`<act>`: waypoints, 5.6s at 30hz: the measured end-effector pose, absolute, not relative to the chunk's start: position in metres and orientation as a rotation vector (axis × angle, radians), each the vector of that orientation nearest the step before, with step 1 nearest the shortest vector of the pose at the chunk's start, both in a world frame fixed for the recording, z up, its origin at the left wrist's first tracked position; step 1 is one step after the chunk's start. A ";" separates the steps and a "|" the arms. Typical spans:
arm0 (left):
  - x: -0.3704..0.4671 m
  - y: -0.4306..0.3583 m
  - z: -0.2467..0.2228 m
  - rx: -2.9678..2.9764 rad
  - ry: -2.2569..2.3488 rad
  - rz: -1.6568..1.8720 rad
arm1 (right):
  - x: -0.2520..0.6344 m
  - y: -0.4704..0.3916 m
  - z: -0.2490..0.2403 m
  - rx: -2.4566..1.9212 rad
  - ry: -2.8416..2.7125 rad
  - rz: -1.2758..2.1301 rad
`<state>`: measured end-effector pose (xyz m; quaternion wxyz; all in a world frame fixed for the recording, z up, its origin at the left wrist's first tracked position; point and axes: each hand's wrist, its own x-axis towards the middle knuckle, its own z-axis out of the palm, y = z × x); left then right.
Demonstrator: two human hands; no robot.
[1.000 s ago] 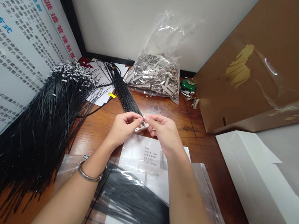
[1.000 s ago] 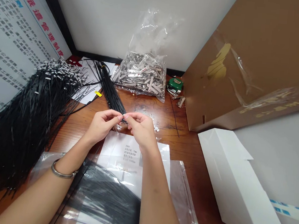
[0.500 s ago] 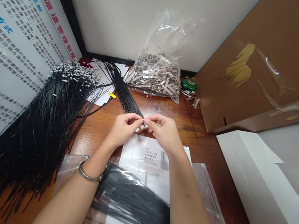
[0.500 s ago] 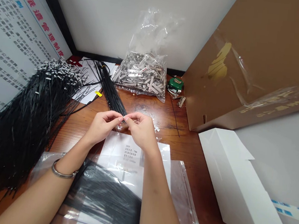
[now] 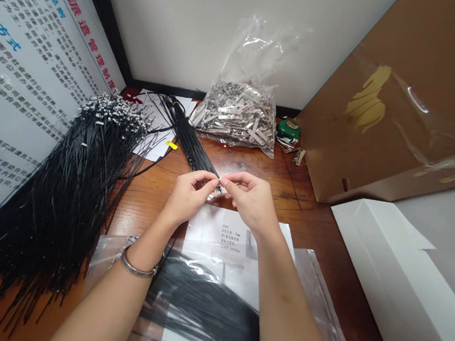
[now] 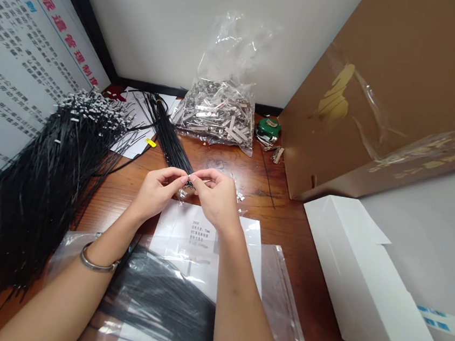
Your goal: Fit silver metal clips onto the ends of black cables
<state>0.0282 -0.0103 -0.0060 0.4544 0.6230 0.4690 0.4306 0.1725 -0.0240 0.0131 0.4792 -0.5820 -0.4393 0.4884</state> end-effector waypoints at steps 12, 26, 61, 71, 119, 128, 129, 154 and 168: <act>0.029 -0.010 -0.005 1.540 1.152 1.066 | 0.171 -0.024 0.014 -1.408 -1.102 1.154; 0.028 -0.012 -0.004 1.579 1.169 1.042 | 0.176 -0.024 0.012 -1.403 -1.163 1.230; 0.035 -0.010 -0.001 0.984 1.055 1.064 | 0.171 -0.022 0.013 -1.414 -1.113 1.157; 0.035 -0.011 -0.002 1.021 1.067 1.058 | 0.172 -0.024 0.011 -1.396 -1.146 1.178; 0.034 -0.012 0.005 1.005 1.015 1.069 | 0.169 -0.022 0.009 -1.408 -0.987 0.956; 0.036 -0.012 0.006 0.982 0.943 1.033 | 0.171 -0.022 0.012 -1.314 -0.788 1.157; 0.036 -0.012 0.005 0.985 0.933 1.040 | 0.170 -0.022 0.013 -1.305 -0.830 1.224; -0.037 0.009 0.022 0.446 0.624 1.804 | 0.200 -0.024 0.007 -2.185 -1.037 0.351; 0.002 0.004 -0.005 1.587 1.598 1.261 | 0.200 -0.024 -0.005 -2.369 -1.280 0.367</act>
